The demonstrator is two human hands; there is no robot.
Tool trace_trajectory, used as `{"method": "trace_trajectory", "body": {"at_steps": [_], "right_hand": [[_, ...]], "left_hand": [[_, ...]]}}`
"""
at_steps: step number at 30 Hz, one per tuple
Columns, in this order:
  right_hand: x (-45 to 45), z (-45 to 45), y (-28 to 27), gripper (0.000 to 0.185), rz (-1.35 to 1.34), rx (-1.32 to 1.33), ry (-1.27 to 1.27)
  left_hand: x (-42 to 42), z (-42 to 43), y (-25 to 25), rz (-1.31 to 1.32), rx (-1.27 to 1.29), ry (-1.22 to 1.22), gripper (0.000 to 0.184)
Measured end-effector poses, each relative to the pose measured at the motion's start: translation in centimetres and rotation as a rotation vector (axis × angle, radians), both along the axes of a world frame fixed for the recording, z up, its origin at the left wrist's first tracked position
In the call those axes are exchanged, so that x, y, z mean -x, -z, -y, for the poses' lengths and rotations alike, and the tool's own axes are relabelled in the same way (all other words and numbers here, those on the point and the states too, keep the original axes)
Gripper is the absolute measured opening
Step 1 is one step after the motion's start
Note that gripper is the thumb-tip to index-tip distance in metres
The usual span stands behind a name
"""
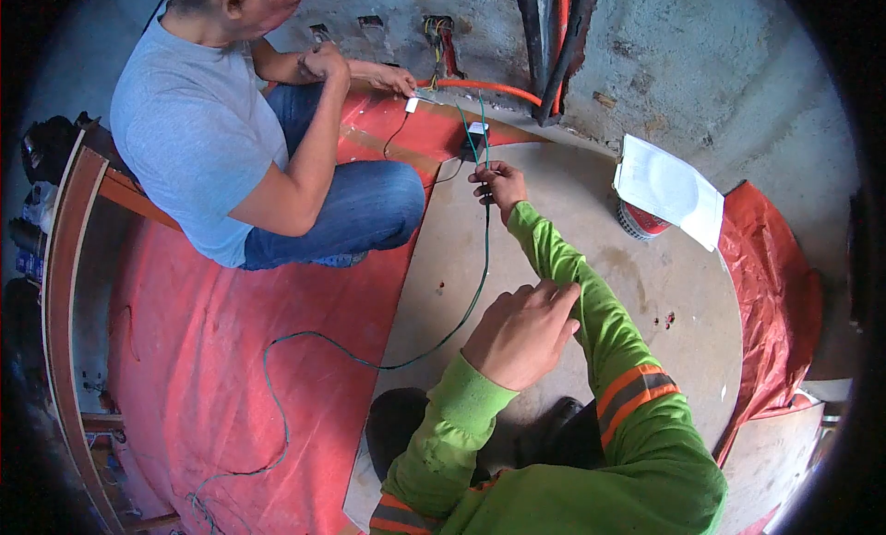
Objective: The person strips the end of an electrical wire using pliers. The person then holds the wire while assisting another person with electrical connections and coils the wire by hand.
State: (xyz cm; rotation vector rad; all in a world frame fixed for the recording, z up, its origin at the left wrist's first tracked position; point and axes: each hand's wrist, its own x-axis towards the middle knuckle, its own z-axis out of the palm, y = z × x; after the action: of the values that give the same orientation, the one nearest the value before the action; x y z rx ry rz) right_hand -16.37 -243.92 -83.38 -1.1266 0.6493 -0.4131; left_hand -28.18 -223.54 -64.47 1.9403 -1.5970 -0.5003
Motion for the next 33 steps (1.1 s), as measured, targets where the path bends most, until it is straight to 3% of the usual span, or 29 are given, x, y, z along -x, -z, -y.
{"method": "trace_trajectory", "body": {"at_steps": [26, 33], "right_hand": [[-0.1, 0.0, 0.0, 0.01, 0.048, 0.003, 0.026], [-1.3, 1.2, -0.3, 0.012, 0.085, 0.112, 0.102]], "left_hand": [[0.2, -0.1, 0.0, -0.013, -0.009, 0.0, 0.033], [0.3, -0.3, 0.0, -0.02, 0.024, 0.003, 0.033]]}}
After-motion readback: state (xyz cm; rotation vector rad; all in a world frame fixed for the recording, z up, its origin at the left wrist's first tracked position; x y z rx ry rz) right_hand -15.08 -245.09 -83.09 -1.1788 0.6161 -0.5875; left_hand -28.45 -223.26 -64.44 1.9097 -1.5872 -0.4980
